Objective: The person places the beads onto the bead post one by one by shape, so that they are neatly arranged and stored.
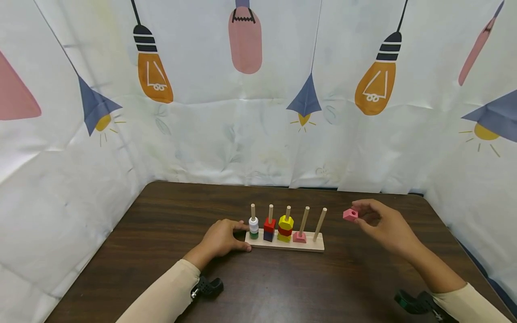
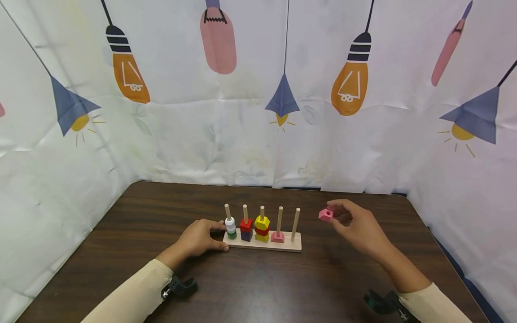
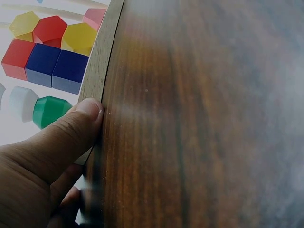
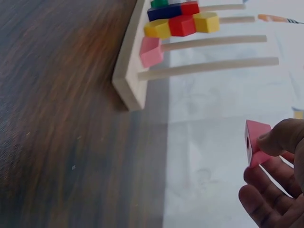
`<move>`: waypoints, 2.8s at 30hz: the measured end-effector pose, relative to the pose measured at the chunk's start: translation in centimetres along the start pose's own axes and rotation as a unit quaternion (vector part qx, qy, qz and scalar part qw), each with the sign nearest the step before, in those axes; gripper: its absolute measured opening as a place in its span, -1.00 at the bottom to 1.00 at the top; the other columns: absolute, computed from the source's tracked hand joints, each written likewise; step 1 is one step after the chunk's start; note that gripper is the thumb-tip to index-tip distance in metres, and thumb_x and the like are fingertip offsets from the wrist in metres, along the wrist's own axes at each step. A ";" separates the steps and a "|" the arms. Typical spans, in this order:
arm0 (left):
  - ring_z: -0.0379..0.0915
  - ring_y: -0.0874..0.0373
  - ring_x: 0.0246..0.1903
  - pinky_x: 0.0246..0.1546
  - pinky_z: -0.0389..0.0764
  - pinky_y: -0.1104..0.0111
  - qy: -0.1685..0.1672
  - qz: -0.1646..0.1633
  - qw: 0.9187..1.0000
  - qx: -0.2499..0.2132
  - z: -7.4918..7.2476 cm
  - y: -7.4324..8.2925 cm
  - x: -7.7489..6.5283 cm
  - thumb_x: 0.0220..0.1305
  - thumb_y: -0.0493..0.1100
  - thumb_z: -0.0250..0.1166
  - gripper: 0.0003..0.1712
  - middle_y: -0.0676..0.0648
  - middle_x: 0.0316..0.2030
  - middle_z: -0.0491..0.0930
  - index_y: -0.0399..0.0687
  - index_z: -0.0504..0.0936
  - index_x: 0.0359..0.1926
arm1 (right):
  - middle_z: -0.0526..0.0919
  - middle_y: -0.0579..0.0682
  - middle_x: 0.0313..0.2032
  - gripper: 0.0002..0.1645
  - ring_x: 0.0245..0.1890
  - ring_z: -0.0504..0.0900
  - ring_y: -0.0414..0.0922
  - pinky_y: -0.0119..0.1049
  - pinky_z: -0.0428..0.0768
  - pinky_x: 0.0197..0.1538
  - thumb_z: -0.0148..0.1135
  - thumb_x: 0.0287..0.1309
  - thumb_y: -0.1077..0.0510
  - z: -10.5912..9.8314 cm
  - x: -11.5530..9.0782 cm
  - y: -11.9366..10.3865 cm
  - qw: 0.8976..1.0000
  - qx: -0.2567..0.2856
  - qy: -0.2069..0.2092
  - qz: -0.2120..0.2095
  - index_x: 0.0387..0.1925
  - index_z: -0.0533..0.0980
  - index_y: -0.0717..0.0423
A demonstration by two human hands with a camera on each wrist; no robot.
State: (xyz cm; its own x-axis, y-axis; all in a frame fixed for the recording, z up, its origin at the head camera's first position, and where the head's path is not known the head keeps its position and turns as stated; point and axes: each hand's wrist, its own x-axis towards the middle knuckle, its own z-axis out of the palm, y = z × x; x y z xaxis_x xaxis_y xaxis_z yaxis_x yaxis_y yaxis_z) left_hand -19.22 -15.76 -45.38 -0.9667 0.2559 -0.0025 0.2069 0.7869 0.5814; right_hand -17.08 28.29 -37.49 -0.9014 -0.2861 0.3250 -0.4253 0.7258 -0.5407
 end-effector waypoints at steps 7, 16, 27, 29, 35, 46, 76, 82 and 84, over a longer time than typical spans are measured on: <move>0.48 -0.15 0.26 0.19 0.48 -0.04 0.001 -0.002 1.000 0.003 0.0 0.0 0.1 -0.17 0.16 0.71 -0.37 -0.05 0.19 0.64 0.27 0.80 0.03 | 0.70 -0.07 -0.06 -0.49 -0.19 0.70 -0.12 -0.29 0.62 -0.21 0.45 0.22 0.27 -0.1 0.6 -1.2 0.999 -0.003 0.025 -0.029 0.20 0.56 0.07; 0.48 -0.15 0.26 0.21 0.47 -0.05 0.002 -0.004 1.000 0.002 0.1 -0.2 0.1 -0.17 0.14 0.71 -0.37 -0.04 0.19 0.64 0.26 0.80 0.03 | 0.71 -0.09 -0.07 -0.48 -0.22 0.69 -0.19 -0.16 0.64 -0.18 0.46 0.19 0.30 -0.1 1.7 -3.4 0.998 0.011 0.033 -0.059 0.19 0.58 0.06; 0.48 -0.13 0.26 0.22 0.46 -0.05 0.000 -0.002 1.000 -0.002 0.1 -0.2 0.2 -0.18 0.13 0.72 -0.37 -0.05 0.19 0.64 0.25 0.80 0.03 | 0.72 -0.14 -0.09 -0.50 -0.23 0.68 -0.21 -0.28 0.62 -0.16 0.50 0.17 0.29 0.4 2.9 -5.6 0.996 0.043 0.028 -0.079 0.14 0.60 0.04; 0.48 -0.13 0.27 0.22 0.46 -0.05 0.000 -0.001 1.000 -0.004 0.1 -0.1 0.1 -0.18 0.13 0.72 -0.37 -0.05 0.19 0.64 0.24 0.80 0.03 | 0.72 -0.15 -0.10 -0.50 -0.23 0.69 -0.21 -0.23 0.63 -0.16 0.50 0.16 0.29 0.6 3.0 -5.9 0.995 0.049 0.026 -0.078 0.14 0.60 0.04; 0.48 -0.14 0.27 0.22 0.45 -0.06 -0.001 -0.004 1.000 -0.002 0.1 -0.1 0.2 -0.18 0.13 0.72 -0.36 -0.05 0.19 0.64 0.25 0.80 0.04 | 0.72 -0.17 -0.12 -0.50 -0.22 0.68 -0.20 -0.15 0.64 -0.18 0.50 0.17 0.28 1.2 3.6 -6.6 0.995 0.064 0.015 -0.079 0.15 0.60 0.02; 0.48 -0.14 0.27 0.22 0.46 -0.06 0.001 -0.004 1.000 -0.001 0.0 -0.1 0.1 -0.18 0.13 0.72 -0.36 -0.05 0.18 0.64 0.25 0.80 0.04 | 0.71 -0.15 -0.09 -0.50 -0.19 0.67 -0.20 -0.13 0.67 -0.13 0.51 0.16 0.27 2.7 4.5 -7.5 0.994 0.074 -0.009 -0.085 0.13 0.59 0.04; 0.48 -0.15 0.26 0.22 0.45 -0.06 0.002 -0.001 1.000 0.000 0.0 -0.1 0.0 -0.19 0.12 0.73 -0.37 -0.05 0.17 0.65 0.26 0.81 0.02 | 0.73 -0.10 -0.07 -0.07 -0.30 0.60 -0.21 -0.07 0.65 -0.16 0.51 0.10 0.35 8.1 3.6 -4.9 0.989 0.129 -0.060 -0.045 0.44 0.27 0.09; 0.48 -0.14 0.26 0.22 0.46 -0.06 0.004 0.001 1.000 0.000 0.0 -0.1 0.0 -0.19 0.12 0.73 -0.38 -0.06 0.17 0.65 0.25 0.81 0.02 | 0.74 -0.13 -0.11 -0.06 -0.28 0.63 -0.20 -0.10 0.63 -0.10 0.51 0.10 0.32 9.4 3.3 -4.2 0.988 0.132 -0.081 -0.025 0.45 0.26 0.08; 0.48 -0.14 0.26 0.22 0.45 -0.06 0.003 0.000 1.000 0.001 0.0 -0.1 0.0 -0.19 0.12 0.72 -0.37 -0.06 0.18 0.65 0.26 0.81 0.02 | 0.74 -0.13 -0.11 -0.07 -0.29 0.62 -0.20 -0.11 0.62 -0.11 0.50 0.11 0.31 9.8 3.2 -3.9 0.988 0.127 -0.087 -0.020 0.45 0.26 0.10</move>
State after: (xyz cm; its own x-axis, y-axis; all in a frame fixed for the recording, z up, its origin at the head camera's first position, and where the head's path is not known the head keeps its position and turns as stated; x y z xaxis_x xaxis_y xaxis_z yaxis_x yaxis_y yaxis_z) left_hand -19.23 -15.83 -45.44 -0.9676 0.2526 0.0031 0.2074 0.7874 0.5805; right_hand -19.10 18.40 -41.91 -0.8741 -0.4311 0.2239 -0.4480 0.5369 -0.7149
